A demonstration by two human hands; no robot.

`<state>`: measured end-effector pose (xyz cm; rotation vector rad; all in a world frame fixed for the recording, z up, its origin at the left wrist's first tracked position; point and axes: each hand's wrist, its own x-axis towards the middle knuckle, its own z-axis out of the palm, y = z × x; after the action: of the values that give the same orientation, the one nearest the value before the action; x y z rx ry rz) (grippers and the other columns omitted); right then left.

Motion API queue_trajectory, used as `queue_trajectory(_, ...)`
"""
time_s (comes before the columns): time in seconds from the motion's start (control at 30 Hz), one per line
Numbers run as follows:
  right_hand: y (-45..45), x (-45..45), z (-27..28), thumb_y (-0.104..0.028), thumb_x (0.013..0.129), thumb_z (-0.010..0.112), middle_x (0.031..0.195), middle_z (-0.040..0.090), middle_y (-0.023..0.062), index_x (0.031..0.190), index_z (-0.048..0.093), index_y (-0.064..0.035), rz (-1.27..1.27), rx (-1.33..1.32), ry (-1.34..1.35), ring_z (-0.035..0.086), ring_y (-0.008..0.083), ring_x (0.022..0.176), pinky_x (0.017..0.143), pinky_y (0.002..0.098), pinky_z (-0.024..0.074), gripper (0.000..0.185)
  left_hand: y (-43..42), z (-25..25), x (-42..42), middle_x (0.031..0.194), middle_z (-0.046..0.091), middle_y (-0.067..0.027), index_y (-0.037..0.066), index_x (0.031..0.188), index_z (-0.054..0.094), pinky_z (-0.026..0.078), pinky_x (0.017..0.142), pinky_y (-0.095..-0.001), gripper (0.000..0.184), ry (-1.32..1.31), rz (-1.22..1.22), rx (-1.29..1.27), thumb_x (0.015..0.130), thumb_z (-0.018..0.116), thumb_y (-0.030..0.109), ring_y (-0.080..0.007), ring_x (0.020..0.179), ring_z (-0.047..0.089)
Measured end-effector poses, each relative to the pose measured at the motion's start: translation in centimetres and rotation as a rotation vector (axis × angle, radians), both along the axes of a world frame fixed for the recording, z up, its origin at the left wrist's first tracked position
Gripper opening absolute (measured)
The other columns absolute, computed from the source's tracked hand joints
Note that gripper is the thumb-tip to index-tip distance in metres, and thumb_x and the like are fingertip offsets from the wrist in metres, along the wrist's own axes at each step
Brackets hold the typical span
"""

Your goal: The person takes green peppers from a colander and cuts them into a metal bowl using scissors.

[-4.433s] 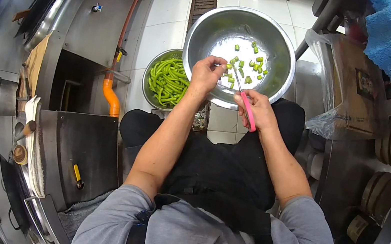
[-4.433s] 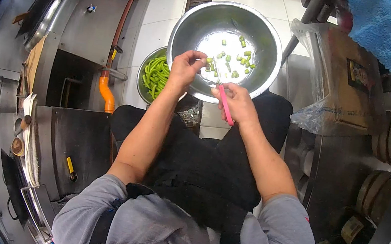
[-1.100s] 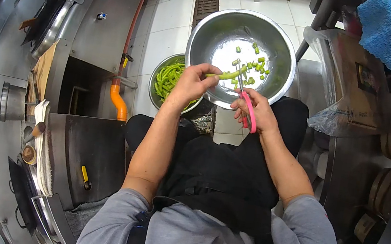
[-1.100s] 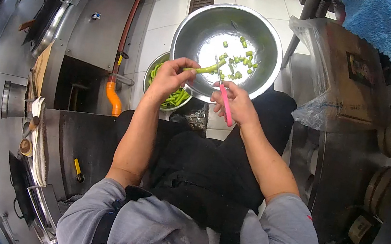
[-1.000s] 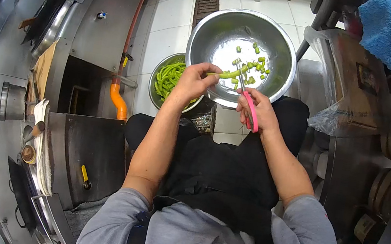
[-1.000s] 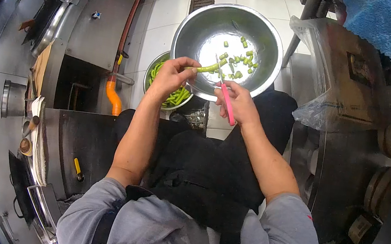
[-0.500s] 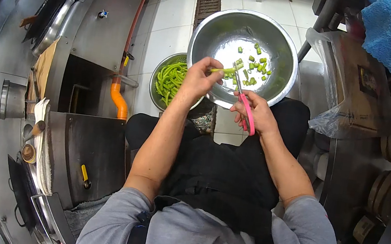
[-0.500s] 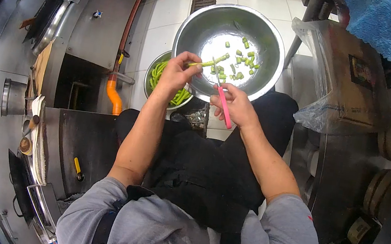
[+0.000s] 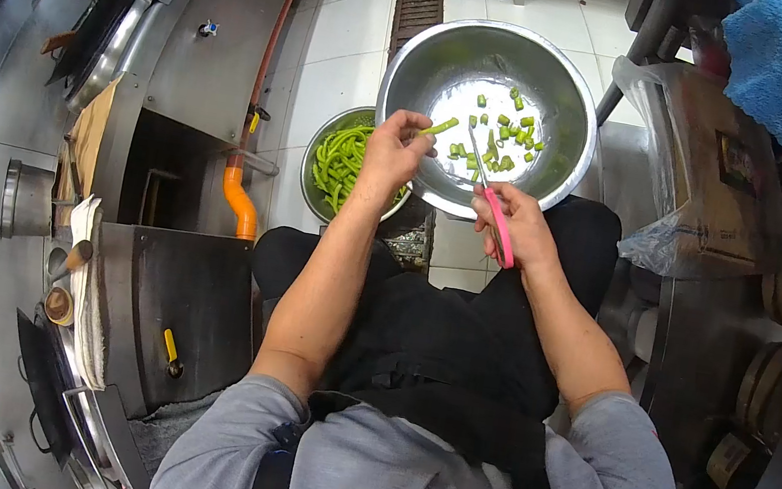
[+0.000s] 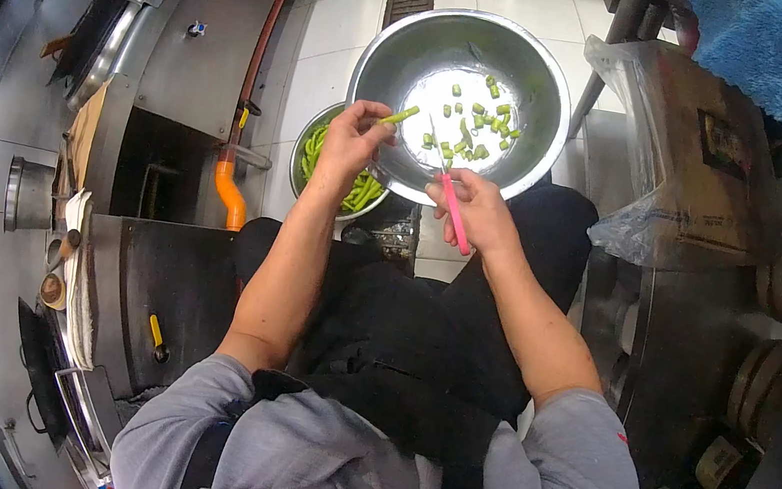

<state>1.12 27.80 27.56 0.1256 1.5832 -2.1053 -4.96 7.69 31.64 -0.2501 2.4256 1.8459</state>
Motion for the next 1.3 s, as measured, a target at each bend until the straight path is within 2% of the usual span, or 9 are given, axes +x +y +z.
queue_trajectory(0.23, -0.2, 0.1, -0.1, -0.021, 0.083, 0.071, 0.080, 0.065, 0.0111, 0.120, 0.052, 0.0030, 0.069, -0.088, 0.021, 0.059, 0.0131, 0.052, 0.044, 0.0253, 0.0465, 0.049, 1.1, 0.2, 0.6, 0.084, 0.066, -0.0086, -0.002, 0.103, 0.057, 0.044, 0.057, -0.0222, 0.020, -0.008, -0.070, 0.088, 0.084, 0.062, 0.003, -0.0115, 0.073, 0.064)
queue_trajectory(0.47, 0.0, 0.0, -0.5, -0.026, 0.087, 0.068, 0.070, 0.061, 0.0083, 0.113, 0.057, 0.0014, 0.002, -0.020, 0.026, 0.055, 0.0123, 0.044, 0.037, 0.0248, 0.0420, 0.040, 1.3, -1.3, 0.8, 0.082, 0.066, -0.0036, -0.001, 0.102, 0.061, 0.039, 0.055, -0.0217, 0.019, -0.015, -0.212, 0.083, 0.084, 0.064, 0.004, -0.0081, 0.069, 0.058)
queue_trajectory(0.53, -0.1, 0.0, -0.4, -0.029, 0.088, 0.066, 0.064, 0.057, 0.0057, 0.109, 0.058, 0.0013, -0.029, -0.024, -0.002, 0.053, 0.0117, 0.039, 0.034, 0.0247, 0.0389, 0.037, 0.9, -1.9, 0.5, 0.084, 0.068, -0.0083, -0.001, 0.100, 0.066, 0.049, 0.072, -0.0264, 0.019, 0.030, -0.186, 0.013, 0.082, 0.066, 0.006, -0.0132, 0.077, 0.063)
queue_trajectory(0.67, -0.2, 0.0, 0.0, -0.029, 0.088, 0.066, 0.063, 0.056, 0.0044, 0.108, 0.058, 0.0014, -0.013, 0.006, -0.029, 0.052, 0.0113, 0.039, 0.034, 0.0246, 0.0383, 0.037, 0.8, -2.2, 0.4, 0.086, 0.068, -0.0082, 0.000, 0.099, 0.067, 0.049, 0.074, -0.0268, 0.020, -0.008, -0.150, -0.034, 0.081, 0.068, 0.007, -0.0145, 0.079, 0.063)
queue_trajectory(0.77, 0.0, 0.1, 0.2, -0.028, 0.088, 0.066, 0.063, 0.056, 0.0043, 0.108, 0.058, 0.0011, -0.013, 0.021, -0.022, 0.053, 0.0113, 0.039, 0.034, 0.0246, 0.0383, 0.036, 0.9, -2.2, 0.4, 0.083, 0.068, -0.0068, 0.000, 0.097, 0.067, 0.049, 0.073, -0.0270, 0.018, 0.007, -0.109, -0.126, 0.081, 0.068, 0.008, -0.0134, 0.077, 0.062)
queue_trajectory(0.93, 0.0, 0.2, 0.3, -0.025, 0.087, 0.067, 0.071, 0.062, 0.0078, 0.113, 0.056, 0.0017, 0.007, 0.034, -0.013, 0.055, 0.0127, 0.042, 0.036, 0.0248, 0.0410, 0.038, 0.8, -2.3, 0.1, 0.077, 0.065, -0.0058, -0.002, 0.092, 0.063, 0.049, 0.068, -0.0252, 0.014, 0.072, 0.057, 0.040, 0.081, 0.068, 0.005, -0.0115, 0.073, 0.060)
queue_trajectory(1.17, -0.2, 0.2, -0.5, -0.020, 0.085, 0.070, 0.079, 0.065, 0.0107, 0.120, 0.052, 0.0013, 0.049, -0.075, 0.037, 0.058, 0.0143, 0.049, 0.042, 0.0254, 0.0447, 0.045, 2.3, -1.6, 0.8, 0.081, 0.066, -0.0066, -0.002, 0.093, 0.063, 0.050, 0.069, -0.0254, 0.015, 0.059, -0.074, 0.054, 0.081, 0.068, 0.006, -0.0112, 0.074, 0.061)
queue_trajectory(1.23, -0.2, 0.2, -0.3, -0.020, 0.085, 0.070, 0.076, 0.064, 0.0094, 0.117, 0.054, 0.0015, -0.008, -0.060, 0.055, 0.056, 0.0136, 0.046, 0.040, 0.0250, 0.0434, 0.042, 2.7, -1.6, 1.1, 0.078, 0.064, -0.0025, 0.002, 0.096, 0.062, 0.037, 0.052, -0.0202, 0.014, 0.072, -0.167, -0.003, 0.083, 0.067, 0.007, -0.0053, 0.062, 0.053)
queue_trajectory(1.3, -0.1, 0.0, -0.5, -0.020, 0.085, 0.070, 0.073, 0.062, 0.0085, 0.116, 0.055, 0.0016, -0.019, -0.060, 0.044, 0.055, 0.0131, 0.044, 0.039, 0.0249, 0.0423, 0.041, 2.8, -1.7, 1.1, 0.078, 0.064, -0.0024, 0.002, 0.096, 0.063, 0.037, 0.052, -0.0201, 0.014, 0.087, -0.170, 0.003, 0.083, 0.067, 0.007, -0.0053, 0.062, 0.052)
